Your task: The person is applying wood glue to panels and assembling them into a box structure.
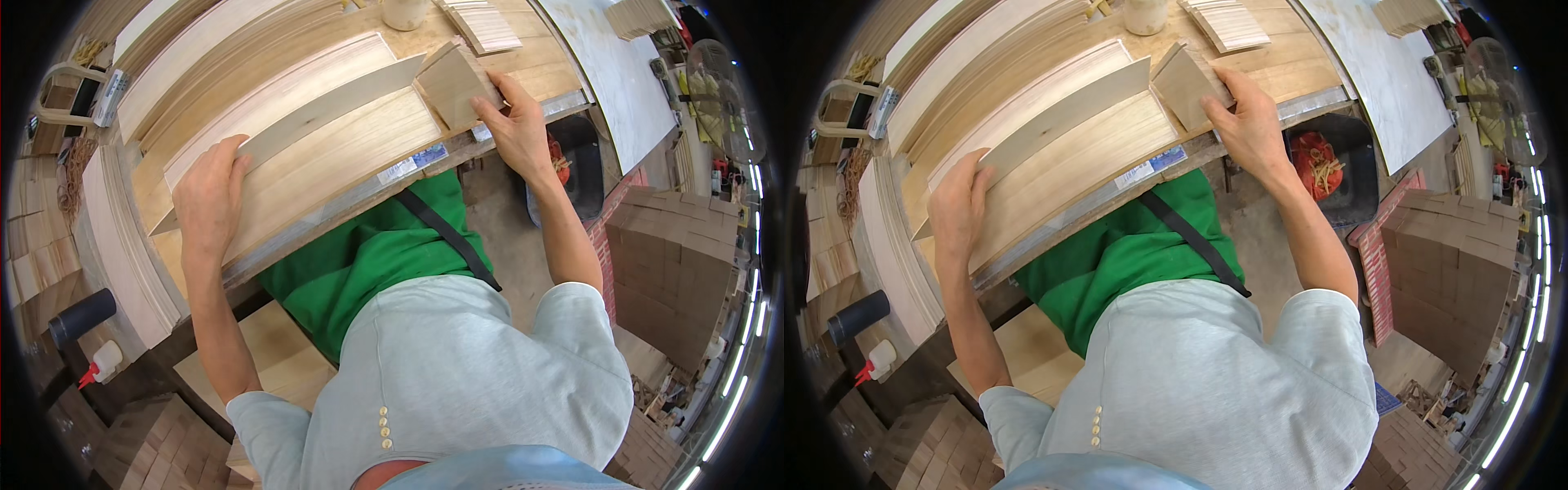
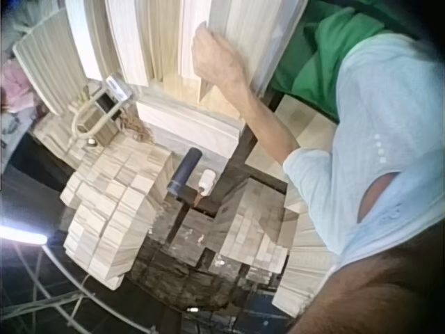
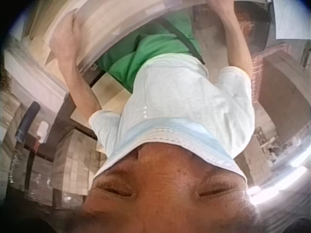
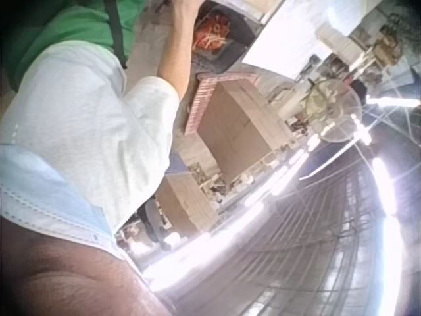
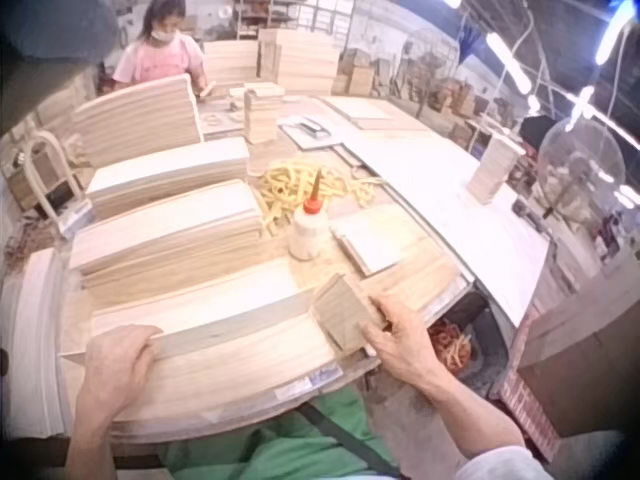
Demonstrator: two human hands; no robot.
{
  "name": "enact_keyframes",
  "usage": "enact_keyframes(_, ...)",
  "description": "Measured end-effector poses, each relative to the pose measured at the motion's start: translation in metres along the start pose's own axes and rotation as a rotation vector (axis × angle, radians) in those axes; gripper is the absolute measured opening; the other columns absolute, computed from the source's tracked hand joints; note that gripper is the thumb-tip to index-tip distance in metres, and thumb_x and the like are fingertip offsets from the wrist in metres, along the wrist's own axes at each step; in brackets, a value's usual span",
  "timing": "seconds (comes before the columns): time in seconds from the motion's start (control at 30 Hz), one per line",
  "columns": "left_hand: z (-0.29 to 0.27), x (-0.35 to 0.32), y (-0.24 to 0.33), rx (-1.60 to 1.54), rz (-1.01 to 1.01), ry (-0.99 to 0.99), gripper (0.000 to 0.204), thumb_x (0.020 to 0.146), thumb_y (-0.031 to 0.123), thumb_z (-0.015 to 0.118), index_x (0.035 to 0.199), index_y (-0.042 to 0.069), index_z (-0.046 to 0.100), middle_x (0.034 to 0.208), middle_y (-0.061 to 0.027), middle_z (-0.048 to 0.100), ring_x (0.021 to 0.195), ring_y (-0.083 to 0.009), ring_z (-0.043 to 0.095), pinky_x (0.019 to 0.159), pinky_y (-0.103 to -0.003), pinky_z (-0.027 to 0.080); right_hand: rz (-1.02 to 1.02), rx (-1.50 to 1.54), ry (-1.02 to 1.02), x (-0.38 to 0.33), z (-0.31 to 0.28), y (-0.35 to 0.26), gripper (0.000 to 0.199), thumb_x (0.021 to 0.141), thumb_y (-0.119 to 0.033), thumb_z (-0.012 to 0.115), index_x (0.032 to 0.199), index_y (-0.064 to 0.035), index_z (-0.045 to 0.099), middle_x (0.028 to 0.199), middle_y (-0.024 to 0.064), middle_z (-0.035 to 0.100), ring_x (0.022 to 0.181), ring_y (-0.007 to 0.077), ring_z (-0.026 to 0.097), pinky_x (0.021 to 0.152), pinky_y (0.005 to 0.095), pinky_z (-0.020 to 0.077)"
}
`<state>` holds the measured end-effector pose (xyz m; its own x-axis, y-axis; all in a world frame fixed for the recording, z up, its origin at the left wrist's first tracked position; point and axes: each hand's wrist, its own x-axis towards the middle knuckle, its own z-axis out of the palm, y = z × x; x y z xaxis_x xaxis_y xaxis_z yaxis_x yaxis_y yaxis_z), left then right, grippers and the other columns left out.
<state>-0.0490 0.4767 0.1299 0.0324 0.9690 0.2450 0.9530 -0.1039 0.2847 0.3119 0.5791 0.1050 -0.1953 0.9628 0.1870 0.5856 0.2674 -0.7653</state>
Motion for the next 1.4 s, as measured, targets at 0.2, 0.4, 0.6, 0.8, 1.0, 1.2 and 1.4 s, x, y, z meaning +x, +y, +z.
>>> enact_keyframes(0.2, 0.000, -0.001, 0.000, 0.001, -0.025, -0.026, 0.022, 0.090, 0.013, 0.062, 0.111, 0.008, 0.064, 0.100, -0.0146, 0.067, 0.089, -0.0328, 0.064, 0.075, -0.039, 0.050, -0.128, -0.099, -0.074, -0.002, 0.004, -0.024, 0.040, 0.086, -0.013, 0.065, 0.120, 0.0061, 0.056, 0.102, 0.0186, 0.062, 0.086, 0.0278, 0.062, 0.072, 0.0351, 0.0507)
enact_keyframes(0.4, 0.001, 0.000, 0.003, 0.022, 0.000, 0.000, 0.020, 0.089, 0.012, 0.063, 0.108, 0.008, 0.064, 0.094, -0.0133, 0.067, 0.085, -0.0318, 0.064, 0.072, -0.039, 0.049, -0.170, -0.144, -0.100, -0.005, 0.006, -0.029, 0.039, 0.087, -0.011, 0.065, 0.120, 0.0070, 0.056, 0.100, 0.0198, 0.061, 0.086, 0.0321, 0.061, 0.074, 0.0376, 0.0496)
enact_keyframes(0.6, 0.003, -0.001, 0.003, 0.031, 0.076, 0.089, 0.017, 0.086, 0.011, 0.066, 0.102, 0.008, 0.063, 0.084, -0.0114, 0.066, 0.078, -0.0295, 0.063, 0.066, -0.040, 0.049, -0.236, -0.191, -0.098, -0.006, 0.005, -0.030, 0.038, 0.086, -0.009, 0.064, 0.119, 0.0071, 0.055, 0.101, 0.0209, 0.060, 0.088, 0.0360, 0.060, 0.076, 0.0401, 0.0491)
enact_keyframes(0.8, 0.003, 0.000, 0.002, 0.043, 0.079, 0.079, 0.017, 0.085, 0.011, 0.066, 0.102, 0.008, 0.064, 0.083, -0.0113, 0.066, 0.077, -0.0296, 0.063, 0.066, -0.040, 0.048, -0.358, -0.203, -0.055, -0.009, 0.013, -0.032, 0.036, 0.085, -0.008, 0.064, 0.117, 0.0057, 0.056, 0.098, 0.0196, 0.059, 0.091, 0.0377, 0.058, 0.077, 0.0427, 0.0481)
enact_keyframes(1.0, 0.003, -0.002, 0.002, 0.027, 0.075, 0.068, 0.026, 0.084, 0.009, 0.067, 0.110, 0.007, 0.063, 0.086, -0.0124, 0.066, 0.079, -0.0302, 0.063, 0.067, -0.040, 0.049, -0.217, -0.087, -0.145, -0.005, 0.003, -0.028, 0.040, 0.090, -0.018, 0.064, 0.123, 0.0012, 0.055, 0.103, 0.0168, 0.061, 0.096, 0.0310, 0.060, 0.080, 0.0388, 0.0488)
enact_keyframes(1.2, -0.013, 0.000, 0.014, 0.046, 0.028, -0.005, 0.052, 0.078, 0.016, 0.074, 0.127, 0.006, 0.057, 0.105, -0.0156, 0.064, 0.097, -0.0325, 0.061, 0.082, -0.042, 0.048, -0.246, -0.373, 0.257, 0.078, -0.030, 0.050, 0.077, 0.083, -0.049, 0.070, 0.134, 0.0048, 0.048, 0.125, 0.0269, 0.055, 0.113, 0.0361, 0.055, 0.093, 0.0433, 0.0469)
enact_keyframes(1.4, -0.024, -0.008, 0.025, 0.031, 0.028, 0.104, 0.068, 0.071, 0.019, 0.081, 0.131, 0.004, 0.054, 0.125, -0.0175, 0.058, 0.119, -0.0347, 0.052, 0.100, -0.044, 0.040, -0.037, -0.664, 0.041, 0.111, -0.008, 0.099, 0.104, 0.071, -0.063, 0.073, 0.140, 0.0059, 0.038, 0.129, 0.0322, 0.050, 0.120, 0.0464, 0.048, 0.100, 0.0492, 0.0416)
